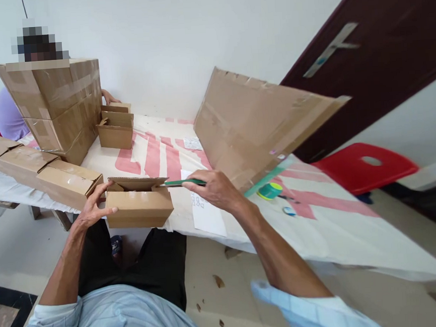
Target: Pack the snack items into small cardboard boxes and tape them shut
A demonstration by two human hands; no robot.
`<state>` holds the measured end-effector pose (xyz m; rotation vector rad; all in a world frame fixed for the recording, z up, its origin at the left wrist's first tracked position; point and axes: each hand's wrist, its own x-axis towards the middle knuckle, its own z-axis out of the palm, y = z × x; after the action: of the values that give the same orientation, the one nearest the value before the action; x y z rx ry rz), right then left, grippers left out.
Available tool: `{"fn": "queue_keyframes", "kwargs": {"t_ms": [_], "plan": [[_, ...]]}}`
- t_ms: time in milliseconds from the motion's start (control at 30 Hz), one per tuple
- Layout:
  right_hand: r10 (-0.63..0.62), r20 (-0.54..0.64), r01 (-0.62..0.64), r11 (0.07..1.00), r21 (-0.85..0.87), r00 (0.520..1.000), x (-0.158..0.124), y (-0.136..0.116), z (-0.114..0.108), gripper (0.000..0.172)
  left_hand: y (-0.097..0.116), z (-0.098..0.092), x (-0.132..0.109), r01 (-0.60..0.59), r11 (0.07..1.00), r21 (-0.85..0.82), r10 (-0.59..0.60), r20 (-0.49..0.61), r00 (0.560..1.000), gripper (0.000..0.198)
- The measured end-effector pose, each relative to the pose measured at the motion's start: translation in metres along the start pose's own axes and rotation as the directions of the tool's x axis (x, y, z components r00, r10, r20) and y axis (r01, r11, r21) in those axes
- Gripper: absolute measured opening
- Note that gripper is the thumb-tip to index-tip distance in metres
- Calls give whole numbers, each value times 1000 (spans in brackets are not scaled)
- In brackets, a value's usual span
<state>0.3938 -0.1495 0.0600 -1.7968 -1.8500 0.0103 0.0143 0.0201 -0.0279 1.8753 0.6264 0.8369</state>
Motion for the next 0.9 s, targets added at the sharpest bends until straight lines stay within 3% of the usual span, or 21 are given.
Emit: {"fn": "queue_keyframes", "kwargs": {"t_ms": [67,133,267,367,500,600,667,800,900], "plan": [[120,-161,-104,989,107,980,-16,16,19,39,2,-2,2,-3,1000,19,3,25,1000,95],[233,-247,-200,968,151,940,-31,27,50,42,4,-5,5,-6,999,36,4,52,999,103],[390,-244,-368,920,133,888,-50,31,124,43,7,-8,11,11,995,95,-19,86,996,119],[398,-241,-373,916,145,885,-51,28,153,44,7,-9,13,34,994,104,-43,88,995,125],[338,-271,-295,937,187,901,-34,15,137,49,9,-10,12,19,996,89,-28,107,994,123],[120,-202,-74,972,223,972,-17,-10,107,41,10,-12,12,3,996,93,-14,126,992,126],[-37,-146,65,979,193,989,-11,-33,91,32,10,-12,12,4,997,83,-15,139,990,132],[-207,-192,214,977,15,959,-25,-74,78,18,8,-13,10,18,992,122,-34,135,990,137],[-347,-139,342,938,-56,928,-48,-91,83,19,7,-12,9,-20,987,157,1,121,993,133]]}}
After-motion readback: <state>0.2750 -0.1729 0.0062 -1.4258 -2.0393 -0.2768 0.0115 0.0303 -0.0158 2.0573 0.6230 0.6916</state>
